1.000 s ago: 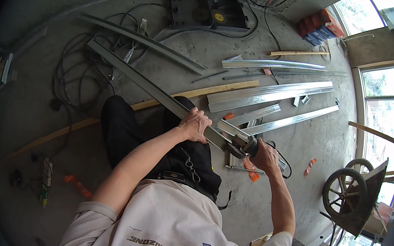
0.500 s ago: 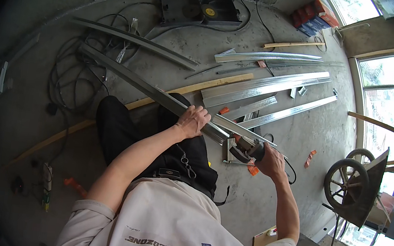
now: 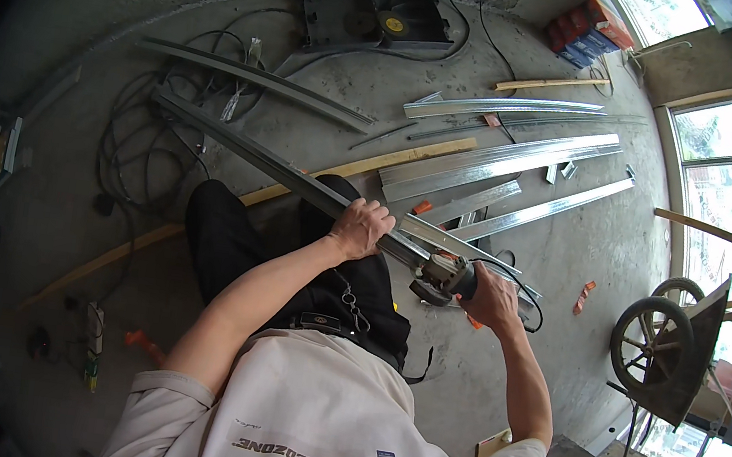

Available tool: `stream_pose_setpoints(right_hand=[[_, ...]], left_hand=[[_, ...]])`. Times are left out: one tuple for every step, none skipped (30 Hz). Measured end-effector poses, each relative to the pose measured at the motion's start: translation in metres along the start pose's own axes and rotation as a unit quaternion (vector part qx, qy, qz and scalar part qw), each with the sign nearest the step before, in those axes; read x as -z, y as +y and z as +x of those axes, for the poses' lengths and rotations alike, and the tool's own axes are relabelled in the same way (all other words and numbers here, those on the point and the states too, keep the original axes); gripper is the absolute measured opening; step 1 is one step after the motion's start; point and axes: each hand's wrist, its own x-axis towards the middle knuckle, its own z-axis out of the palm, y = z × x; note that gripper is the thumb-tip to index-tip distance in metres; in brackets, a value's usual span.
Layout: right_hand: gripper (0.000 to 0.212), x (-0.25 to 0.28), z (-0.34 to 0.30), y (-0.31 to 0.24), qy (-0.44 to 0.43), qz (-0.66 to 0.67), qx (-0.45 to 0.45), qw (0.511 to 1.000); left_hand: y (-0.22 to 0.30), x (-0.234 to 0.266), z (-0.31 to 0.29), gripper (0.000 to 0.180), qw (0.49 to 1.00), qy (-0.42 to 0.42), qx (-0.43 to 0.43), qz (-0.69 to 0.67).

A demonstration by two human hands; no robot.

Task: Measuring and cutting metal profiles using a tape measure and an angle grinder.

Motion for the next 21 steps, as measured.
stream_pose_setpoints(right_hand=[[0.058, 0.0, 0.001, 0.002, 0.004, -0.002, 0.004, 1.0], [0.058, -0.001, 0.003, 0.003, 0.004, -0.002, 0.003, 1.0], [0.057, -0.003, 0.006, 0.005, 0.003, -0.004, 0.007, 1.0], [0.057, -0.006, 0.009, 0.008, 0.001, -0.006, 0.011, 1.0], [0.056, -0.008, 0.01, 0.011, 0.006, -0.007, 0.013, 1.0], [0.056, -0.011, 0.011, 0.016, 0.011, -0.006, 0.011, 1.0], [0.057, -0.015, 0.015, 0.021, 0.016, -0.008, 0.02, 1.0], [0.058, -0.018, 0.018, 0.025, 0.022, -0.01, 0.029, 0.999], [0.058, -0.022, 0.022, 0.029, 0.029, -0.012, 0.039, 0.999], [0.058, -0.025, 0.024, 0.03, 0.03, -0.012, 0.038, 0.999], [0.058, -0.027, 0.027, 0.03, 0.026, -0.009, 0.039, 0.999], [0.057, -0.028, 0.029, 0.031, 0.024, -0.007, 0.039, 0.999], [0.056, -0.028, 0.031, 0.032, 0.021, -0.005, 0.039, 0.999], [0.056, -0.028, 0.032, 0.034, 0.023, -0.005, 0.039, 0.999], [0.056, -0.027, 0.033, 0.03, 0.018, -0.007, 0.036, 0.999], [0.055, -0.026, 0.033, 0.027, 0.014, -0.009, 0.033, 0.999], [0.055, -0.025, 0.034, 0.025, 0.009, -0.011, 0.03, 0.999], [0.055, -0.026, 0.035, 0.025, 0.009, -0.011, 0.032, 0.999], [0.054, -0.028, 0.037, 0.025, 0.012, -0.011, 0.036, 0.999], [0.054, -0.028, 0.037, 0.025, 0.013, -0.01, 0.039, 0.999], [0.053, -0.028, 0.037, 0.024, 0.015, -0.01, 0.042, 0.999]], left_hand=[[0.0, 0.0, 0.0, 0.04, 1.0, 0.0, -0.001, 0.0], [-0.001, 0.0, -0.001, 0.04, 1.0, 0.001, -0.001, -0.006], [-0.001, 0.0, -0.003, 0.04, 1.0, 0.002, -0.001, -0.013], [-0.001, -0.001, -0.004, 0.04, 1.0, 0.002, 0.0, -0.021], [-0.001, 0.002, -0.001, 0.04, 1.0, 0.003, -0.005, -0.018], [-0.002, 0.004, 0.001, 0.04, 1.0, -0.003, -0.014, -0.019], [-0.003, 0.005, 0.002, 0.04, 1.0, -0.011, -0.019, -0.022], [-0.005, 0.006, 0.003, 0.04, 0.999, -0.019, -0.024, -0.025], [-0.006, 0.007, 0.004, 0.04, 0.999, -0.019, -0.026, -0.024], [-0.006, 0.007, 0.003, 0.039, 0.999, -0.016, -0.03, -0.027], [-0.007, 0.008, 0.003, 0.039, 0.999, -0.012, -0.034, -0.029], [-0.007, 0.009, 0.003, 0.038, 0.999, -0.009, -0.039, -0.031], [-0.007, 0.009, 0.003, 0.038, 0.999, -0.008, -0.041, -0.03], [-0.006, 0.01, 0.003, 0.038, 0.999, -0.005, -0.039, -0.031], [-0.006, 0.01, 0.001, 0.038, 0.999, -0.002, -0.036, -0.032], [-0.005, 0.01, -0.001, 0.037, 0.999, 0.0, -0.032, -0.033], [-0.005, 0.01, -0.002, 0.037, 0.999, 0.001, -0.031, -0.032], [-0.005, 0.01, -0.002, 0.038, 0.999, 0.009, -0.037, -0.035], [-0.005, 0.01, -0.003, 0.038, 0.998, 0.017, -0.043, -0.038], [-0.005, 0.01, -0.003, 0.038, 0.998, 0.025, -0.049, -0.042], [-0.004, 0.011, -0.004, 0.038, 0.998, 0.025, -0.048, -0.041]])
